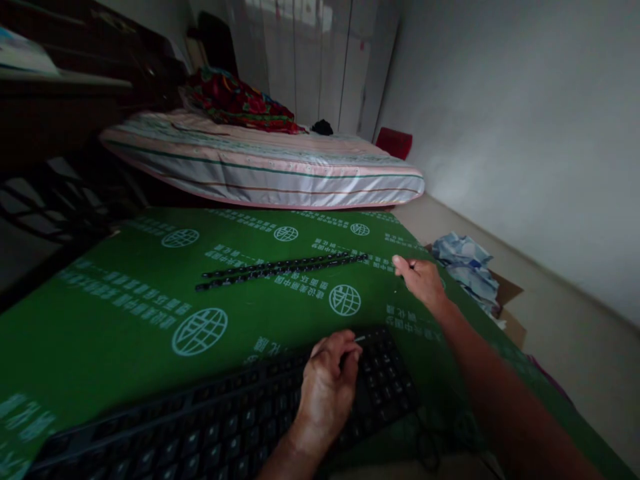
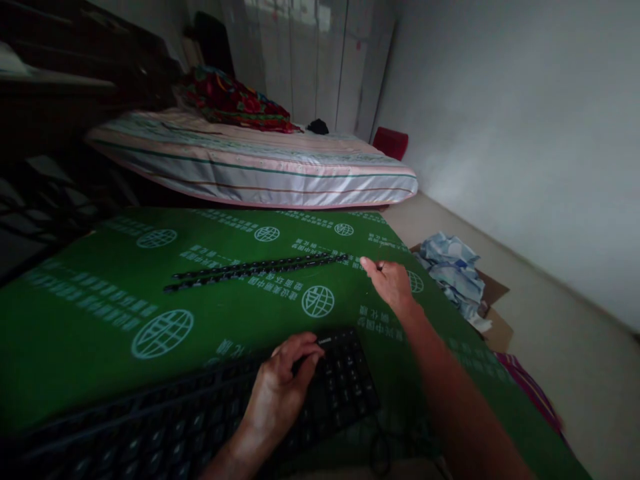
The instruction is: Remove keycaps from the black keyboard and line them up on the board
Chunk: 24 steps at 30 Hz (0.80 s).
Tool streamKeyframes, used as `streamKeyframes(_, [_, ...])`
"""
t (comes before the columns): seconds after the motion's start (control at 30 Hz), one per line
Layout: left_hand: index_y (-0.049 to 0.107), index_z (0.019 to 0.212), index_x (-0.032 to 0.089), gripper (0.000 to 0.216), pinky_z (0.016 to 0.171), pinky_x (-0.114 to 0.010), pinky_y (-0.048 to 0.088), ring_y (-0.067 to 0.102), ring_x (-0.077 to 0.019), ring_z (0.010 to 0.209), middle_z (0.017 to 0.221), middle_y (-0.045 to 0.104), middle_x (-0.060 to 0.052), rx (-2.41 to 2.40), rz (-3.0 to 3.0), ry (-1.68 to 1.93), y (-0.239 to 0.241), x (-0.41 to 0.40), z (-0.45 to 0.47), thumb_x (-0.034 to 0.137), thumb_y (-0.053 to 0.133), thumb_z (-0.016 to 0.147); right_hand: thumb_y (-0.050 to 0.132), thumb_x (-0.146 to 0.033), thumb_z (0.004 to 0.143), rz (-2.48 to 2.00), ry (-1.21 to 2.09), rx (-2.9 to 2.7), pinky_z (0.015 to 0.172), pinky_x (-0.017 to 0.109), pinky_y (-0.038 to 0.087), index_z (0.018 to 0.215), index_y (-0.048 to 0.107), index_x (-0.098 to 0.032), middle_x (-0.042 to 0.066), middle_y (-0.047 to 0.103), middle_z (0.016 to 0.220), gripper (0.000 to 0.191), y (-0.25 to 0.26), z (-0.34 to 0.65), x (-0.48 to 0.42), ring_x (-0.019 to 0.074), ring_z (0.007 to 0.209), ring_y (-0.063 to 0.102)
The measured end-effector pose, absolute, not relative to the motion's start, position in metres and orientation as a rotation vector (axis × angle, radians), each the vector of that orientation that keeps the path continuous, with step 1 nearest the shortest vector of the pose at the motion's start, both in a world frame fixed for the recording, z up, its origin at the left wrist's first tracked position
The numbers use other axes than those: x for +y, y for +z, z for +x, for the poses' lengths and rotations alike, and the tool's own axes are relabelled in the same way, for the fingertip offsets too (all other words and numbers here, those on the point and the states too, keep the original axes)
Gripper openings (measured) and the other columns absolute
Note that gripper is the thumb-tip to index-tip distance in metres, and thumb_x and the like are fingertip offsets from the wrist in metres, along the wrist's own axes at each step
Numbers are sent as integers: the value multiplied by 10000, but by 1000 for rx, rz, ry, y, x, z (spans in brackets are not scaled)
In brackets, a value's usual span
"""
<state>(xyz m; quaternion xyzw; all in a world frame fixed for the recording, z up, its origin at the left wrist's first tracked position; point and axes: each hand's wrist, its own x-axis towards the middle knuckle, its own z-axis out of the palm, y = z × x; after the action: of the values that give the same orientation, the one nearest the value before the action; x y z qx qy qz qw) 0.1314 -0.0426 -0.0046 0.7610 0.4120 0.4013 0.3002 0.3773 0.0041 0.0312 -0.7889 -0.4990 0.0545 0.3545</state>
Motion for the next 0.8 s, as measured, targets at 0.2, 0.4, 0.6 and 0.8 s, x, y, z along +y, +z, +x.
streamKeyframes(0.2, [585,950,185,200,783,-296,530,681,-155,814,822,719,-9,1053,1948,1061,-13,-41,134,117,478,795,440,-625,769,-1829,587,-1188,404,213,337,651,648,-153,8,511,384,529,22,326,-63,102,342,447])
streamKeyframes(0.4, [598,897,174,195,802,-294,509,676,-159,815,827,719,-15,1044,1950,1054,-12,-41,135,72,486,775,468,-571,778,-1838,530,-1292,464,215,390,578,621,-174,12,535,413,470,20,289,-84,111,398,485])
streamKeyframes(0.6, [574,951,179,228,800,-303,503,673,-171,826,819,723,-10,1050,1933,998,-10,-42,135,62,506,767,504,-532,772,-1793,354,-1388,458,211,342,469,486,-176,-33,456,410,468,22,277,-82,87,405,423])
streamKeyframes(0.8, [560,954,188,239,783,-287,503,668,-168,832,831,721,-9,1049,1907,972,-10,-42,136,51,507,766,497,-520,790,-1816,284,-1439,444,210,305,469,472,-175,-46,414,402,472,18,275,-84,78,402,386])
